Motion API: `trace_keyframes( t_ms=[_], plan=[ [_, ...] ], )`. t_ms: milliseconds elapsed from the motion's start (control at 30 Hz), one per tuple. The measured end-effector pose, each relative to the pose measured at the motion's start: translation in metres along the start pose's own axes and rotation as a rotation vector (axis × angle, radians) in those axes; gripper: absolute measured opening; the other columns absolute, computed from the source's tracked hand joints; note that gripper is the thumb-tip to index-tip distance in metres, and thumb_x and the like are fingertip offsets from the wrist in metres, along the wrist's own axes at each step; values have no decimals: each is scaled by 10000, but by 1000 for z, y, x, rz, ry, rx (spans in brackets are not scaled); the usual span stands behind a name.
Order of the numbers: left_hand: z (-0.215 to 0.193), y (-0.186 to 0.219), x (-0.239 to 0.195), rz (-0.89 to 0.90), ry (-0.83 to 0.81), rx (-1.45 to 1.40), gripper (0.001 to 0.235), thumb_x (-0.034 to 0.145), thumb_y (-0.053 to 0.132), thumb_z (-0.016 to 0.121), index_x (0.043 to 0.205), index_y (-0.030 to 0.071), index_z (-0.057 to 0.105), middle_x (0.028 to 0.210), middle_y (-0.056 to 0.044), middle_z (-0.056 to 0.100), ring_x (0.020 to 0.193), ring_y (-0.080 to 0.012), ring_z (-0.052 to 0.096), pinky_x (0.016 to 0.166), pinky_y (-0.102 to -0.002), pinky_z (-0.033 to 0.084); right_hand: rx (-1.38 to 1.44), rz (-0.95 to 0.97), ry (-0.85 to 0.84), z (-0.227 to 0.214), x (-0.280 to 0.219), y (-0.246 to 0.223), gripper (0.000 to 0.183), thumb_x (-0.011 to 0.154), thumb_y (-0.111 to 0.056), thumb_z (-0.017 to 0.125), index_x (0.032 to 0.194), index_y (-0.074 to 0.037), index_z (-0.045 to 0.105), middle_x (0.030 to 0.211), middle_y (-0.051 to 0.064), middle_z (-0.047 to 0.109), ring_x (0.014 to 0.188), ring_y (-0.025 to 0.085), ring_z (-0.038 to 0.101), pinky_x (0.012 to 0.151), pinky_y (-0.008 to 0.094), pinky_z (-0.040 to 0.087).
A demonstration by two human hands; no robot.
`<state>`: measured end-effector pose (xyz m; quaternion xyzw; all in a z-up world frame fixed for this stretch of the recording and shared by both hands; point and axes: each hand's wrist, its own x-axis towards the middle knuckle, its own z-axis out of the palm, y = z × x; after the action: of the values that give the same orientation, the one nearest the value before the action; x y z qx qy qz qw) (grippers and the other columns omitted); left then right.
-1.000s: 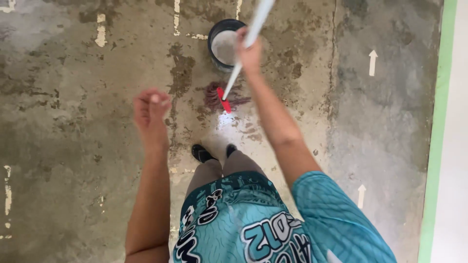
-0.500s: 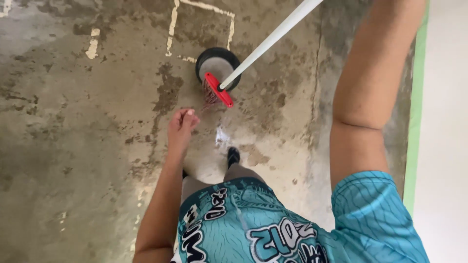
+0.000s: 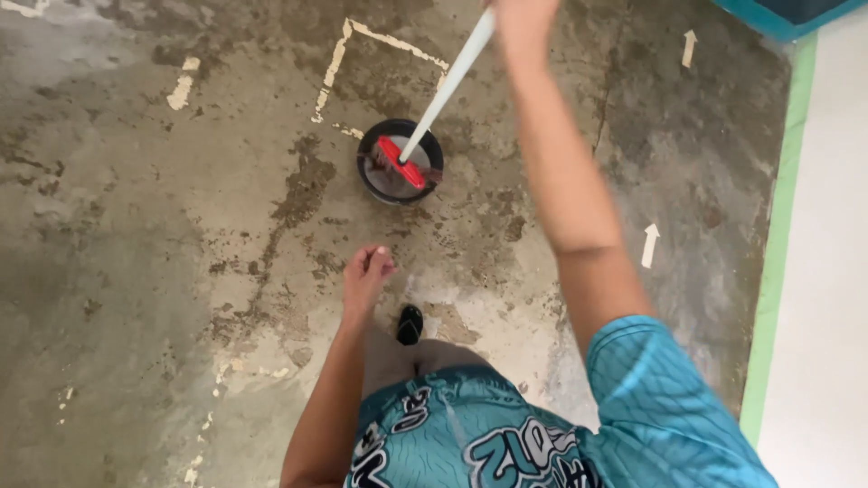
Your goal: Mop the concrete floor using a mop and bucket.
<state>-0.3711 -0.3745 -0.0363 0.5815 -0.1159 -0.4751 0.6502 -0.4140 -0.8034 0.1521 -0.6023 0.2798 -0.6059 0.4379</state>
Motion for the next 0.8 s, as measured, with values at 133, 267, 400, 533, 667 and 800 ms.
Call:
trace_keyframes(
  t_ms=[133,267,400,533,667,800],
  plan=[
    [-19,-59,46,-6,-17,10,300,999,238,653,1096,-45,657,892,-68,688,808,-140,680,755,-289,602,35,13,13,44,-51,-1,234,994,-219,714,1064,-25,604,654,-13,571,462,80,527,410,262,436],
    [-15,-79,100,10,-10,132,328,967,249,695,1114,-42,658,900,-92,699,790,-163,684,738,-310,577,78,55,2,48,-84,88,276,1017,-239,725,1138,-18,613,809,-16,604,570,59,531,486,256,458],
    [-2,-100,182,17,2,344,546,873,262,783,1302,11,558,1138,-155,640,921,-205,678,780,-347,569,117,101,-48,63,-103,132,286,1010,-234,733,1181,-39,612,839,-23,606,615,53,531,513,240,455],
    [-7,-202,331,666,105,715,1015,713,286,932,1454,-77,341,1434,-318,425,1288,-439,456,1006,-495,434,-39,-34,-277,88,-110,139,495,1021,-270,724,1406,-86,474,807,-35,590,651,62,566,551,236,455],
    [6,-215,401,458,101,660,1072,695,278,909,1490,-37,263,1456,-305,376,1292,-465,419,977,-504,420,-98,-103,-432,91,-135,155,581,1070,-288,678,1522,-92,368,992,31,598,788,106,599,662,263,509],
    [-2,-250,463,685,62,683,328,1055,210,635,1335,76,528,1268,-225,637,1171,-466,585,912,-529,481,-491,-391,-554,55,-191,235,696,1078,-289,668,1598,-56,269,1413,222,503,1235,340,522,1051,418,469]
  ],
)
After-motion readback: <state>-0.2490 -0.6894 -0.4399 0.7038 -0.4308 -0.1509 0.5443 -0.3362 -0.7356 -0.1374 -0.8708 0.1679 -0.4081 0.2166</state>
